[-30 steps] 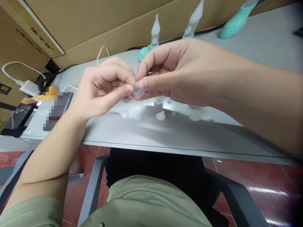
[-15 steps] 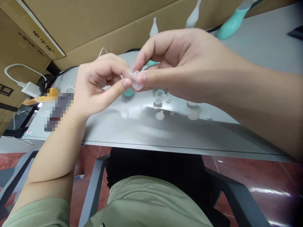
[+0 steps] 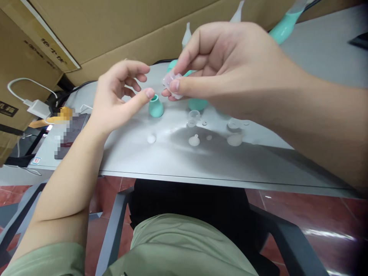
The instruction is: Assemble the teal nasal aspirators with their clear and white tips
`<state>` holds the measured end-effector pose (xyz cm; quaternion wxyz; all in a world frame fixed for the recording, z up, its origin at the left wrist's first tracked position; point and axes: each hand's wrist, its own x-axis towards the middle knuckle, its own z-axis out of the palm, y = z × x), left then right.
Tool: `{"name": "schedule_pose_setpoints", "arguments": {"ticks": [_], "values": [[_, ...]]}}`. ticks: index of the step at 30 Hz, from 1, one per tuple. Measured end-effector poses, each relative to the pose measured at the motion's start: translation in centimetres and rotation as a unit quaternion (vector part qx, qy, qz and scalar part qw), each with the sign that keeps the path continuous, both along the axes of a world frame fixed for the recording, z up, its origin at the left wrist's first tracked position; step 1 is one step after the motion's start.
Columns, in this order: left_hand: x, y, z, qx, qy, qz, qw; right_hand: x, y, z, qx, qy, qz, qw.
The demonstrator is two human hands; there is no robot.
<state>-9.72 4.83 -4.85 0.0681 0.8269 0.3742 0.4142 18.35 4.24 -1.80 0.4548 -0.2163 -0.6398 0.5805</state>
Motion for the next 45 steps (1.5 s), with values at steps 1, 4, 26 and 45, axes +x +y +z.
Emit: {"name": "schedule_pose_setpoints", "arguments": {"ticks": [1,4,26,45], "values": [[0.0,0.0,0.1,-0.043,0.019,0.015,0.999,0.0,0.1,-0.1,0.010,-0.002,-0.011,1.000],[0.6,-0.4,0.3,-0.160,0.079,0.033,0.983,0.1,0.4,-0.4,0.034,-0.013,-0.046,0.998],[4.2,-3.0,0.4,-0.256,-0.069,-0.176,0.948,0.1,0.2,0.4,0.030,-0.034,0.003,0.999],[5.6,-4.7,1.0,-0.445,-0.225,-0.168,0.850,1.1,0.4,1.0,0.053,-0.134,0.001,0.990]]}}
